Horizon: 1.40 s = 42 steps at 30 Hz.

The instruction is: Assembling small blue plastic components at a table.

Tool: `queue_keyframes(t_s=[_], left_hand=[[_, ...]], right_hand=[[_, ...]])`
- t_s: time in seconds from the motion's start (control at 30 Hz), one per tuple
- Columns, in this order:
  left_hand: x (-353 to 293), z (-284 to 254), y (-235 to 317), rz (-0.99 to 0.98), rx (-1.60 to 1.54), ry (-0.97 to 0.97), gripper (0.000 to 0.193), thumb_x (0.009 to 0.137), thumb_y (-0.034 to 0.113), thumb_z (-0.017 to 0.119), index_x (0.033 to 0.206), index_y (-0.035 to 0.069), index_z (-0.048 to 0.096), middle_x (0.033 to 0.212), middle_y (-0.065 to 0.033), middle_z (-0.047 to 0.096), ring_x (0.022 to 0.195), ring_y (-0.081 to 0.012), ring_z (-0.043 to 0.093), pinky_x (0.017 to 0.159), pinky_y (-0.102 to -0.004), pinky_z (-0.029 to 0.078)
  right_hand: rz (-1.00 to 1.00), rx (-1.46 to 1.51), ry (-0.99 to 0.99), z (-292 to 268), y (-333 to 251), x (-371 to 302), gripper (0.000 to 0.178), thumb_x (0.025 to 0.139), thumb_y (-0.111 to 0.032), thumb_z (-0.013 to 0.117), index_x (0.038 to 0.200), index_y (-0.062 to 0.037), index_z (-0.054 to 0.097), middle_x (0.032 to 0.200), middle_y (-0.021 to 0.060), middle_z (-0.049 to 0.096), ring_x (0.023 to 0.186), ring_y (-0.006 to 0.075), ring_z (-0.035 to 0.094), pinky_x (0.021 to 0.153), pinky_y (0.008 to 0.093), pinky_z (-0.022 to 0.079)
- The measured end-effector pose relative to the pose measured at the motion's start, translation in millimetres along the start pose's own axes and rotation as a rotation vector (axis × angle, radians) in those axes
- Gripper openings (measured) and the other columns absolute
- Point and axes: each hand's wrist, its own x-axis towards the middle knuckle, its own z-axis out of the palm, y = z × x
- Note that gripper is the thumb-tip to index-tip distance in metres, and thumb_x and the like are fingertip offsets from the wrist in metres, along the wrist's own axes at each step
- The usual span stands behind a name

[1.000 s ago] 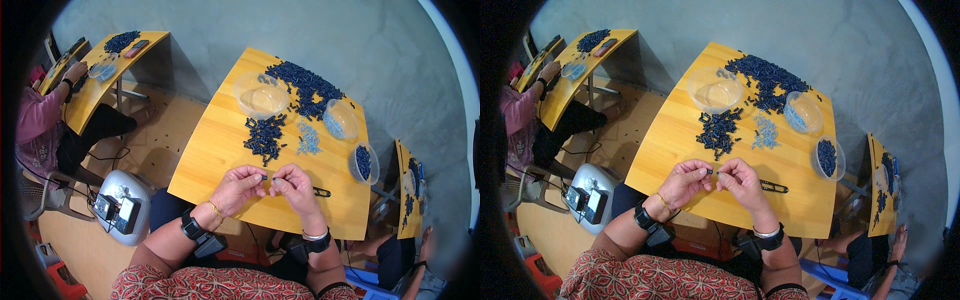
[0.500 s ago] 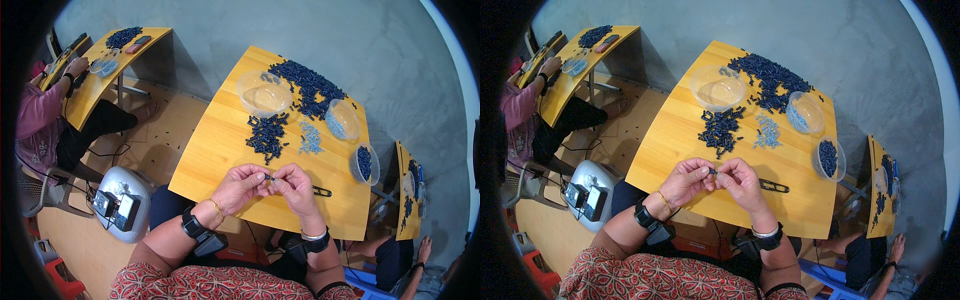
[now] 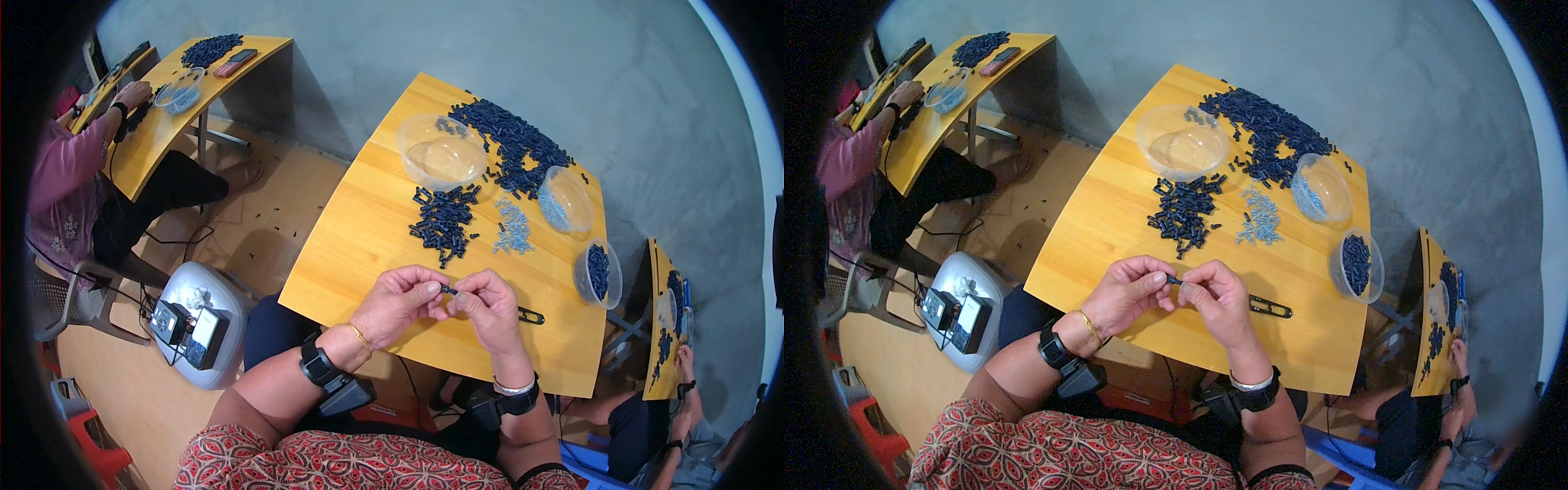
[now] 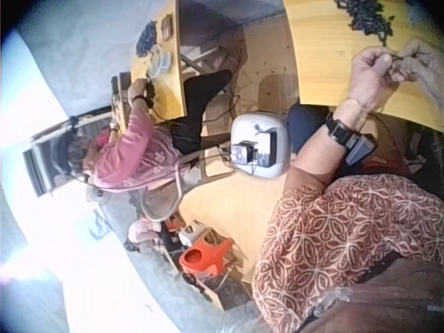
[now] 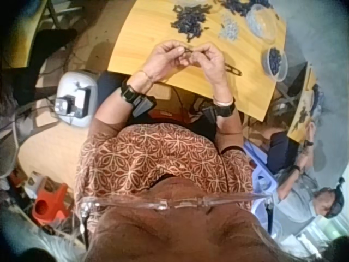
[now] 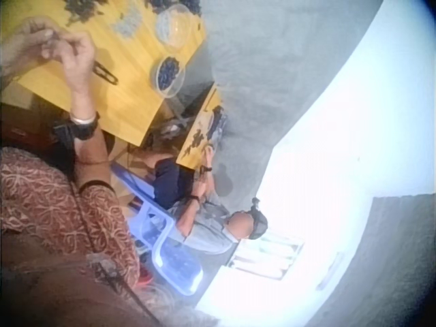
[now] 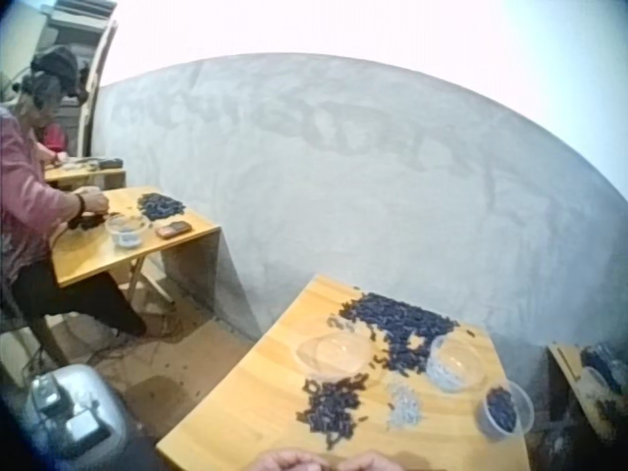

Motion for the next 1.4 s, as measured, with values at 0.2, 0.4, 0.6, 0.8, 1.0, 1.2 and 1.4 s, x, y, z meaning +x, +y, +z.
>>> queue_keyframes(t_s=[0.2, 0.4, 0.6, 0.8, 1.0, 1.2, 1.4], left_hand=[[1, -4, -4, 0.016, -0.011, 0.0, 0.014, 0.087, 0.008, 0.052, 0.098, -0.001, 0.057, 0.081, -0.0066, 0.06, 0.066, -0.0138, 0.06, 0.062, -0.023, 0.05], [1, -2, -3, 0.011, 0.022, 0.024, 0.014, 0.086, 0.007, 0.053, 0.097, -0.001, 0.058, 0.081, -0.0059, 0.06, 0.064, -0.0136, 0.06, 0.06, -0.0221, 0.05], [1, -3, -3, 0.019, 0.065, 0.042, 0.012, 0.085, 0.006, 0.054, 0.093, -0.002, 0.059, 0.08, -0.0069, 0.061, 0.064, -0.0152, 0.06, 0.06, -0.0254, 0.051], [0, -3, -2, -0.016, 0.079, 0.053, 0.011, 0.084, 0.007, 0.055, 0.089, -0.003, 0.06, 0.074, -0.0072, 0.059, 0.063, -0.015, 0.058, 0.06, -0.0306, 0.054], [-1, -2, 0, -0.024, 0.078, 0.04, 0.011, 0.084, 0.006, 0.056, 0.087, -0.003, 0.06, 0.07, -0.0065, 0.057, 0.061, -0.0131, 0.054, 0.06, -0.0315, 0.054], [1, -6, -2, -0.04, 0.129, 0.01, 0.01, 0.083, 0.006, 0.056, 0.086, -0.003, 0.06, 0.069, -0.0062, 0.056, 0.061, -0.013, 0.054, 0.06, -0.0312, 0.054], [2, -6, -3, -0.031, 0.058, -0.019, 0.012, 0.085, 0.008, 0.054, 0.089, -0.003, 0.059, 0.073, -0.0055, 0.057, 0.064, -0.0125, 0.056, 0.061, -0.0288, 0.054]], right_hand=[[-0.155, -0.244, 0.029, 3, -2, -1, 0.007, 0.08, 0.004, 0.056, 0.083, -0.0002, 0.051, 0.076, 0.0033, 0.055, 0.067, 0.0092, 0.055, 0.06, 0.0211, 0.046], [-0.244, -0.42, 0.026, 2, 1, -2, 0.011, 0.076, 0.006, 0.059, 0.079, -0.0015, 0.051, 0.074, 0.0038, 0.054, 0.065, 0.0083, 0.052, 0.057, 0.021, 0.043], [-0.412, -0.681, -0.014, 5, -8, 0, 0.012, 0.073, 0.005, 0.06, 0.076, -0.0017, 0.051, 0.073, 0.008, 0.054, 0.062, 0.0154, 0.053, 0.055, 0.0249, 0.043], [-0.659, -0.921, -0.066, 8, -9, 0, 0.017, 0.065, 0.012, 0.055, 0.076, -0.0005, 0.05, 0.076, 0.0113, 0.051, 0.063, 0.0254, 0.052, 0.054, 0.0307, 0.044], [-0.8, -1.025, -0.079, 14, -11, 2, 0.024, 0.055, 0.015, 0.053, 0.074, 0.0018, 0.049, 0.077, 0.0123, 0.051, 0.064, 0.027, 0.051, 0.054, 0.0332, 0.044], [-0.807, -0.999, -0.111, 12, -13, 2, 0.02, 0.054, 0.015, 0.054, 0.069, 0.0029, 0.049, 0.075, 0.0123, 0.051, 0.064, 0.0265, 0.052, 0.053, 0.0324, 0.044], [-0.693, -0.843, -0.106, 11, -5, -2, 0.017, 0.067, 0.01, 0.059, 0.079, -0.0007, 0.052, 0.076, 0.0107, 0.054, 0.064, 0.0252, 0.053, 0.054, 0.031, 0.045]])
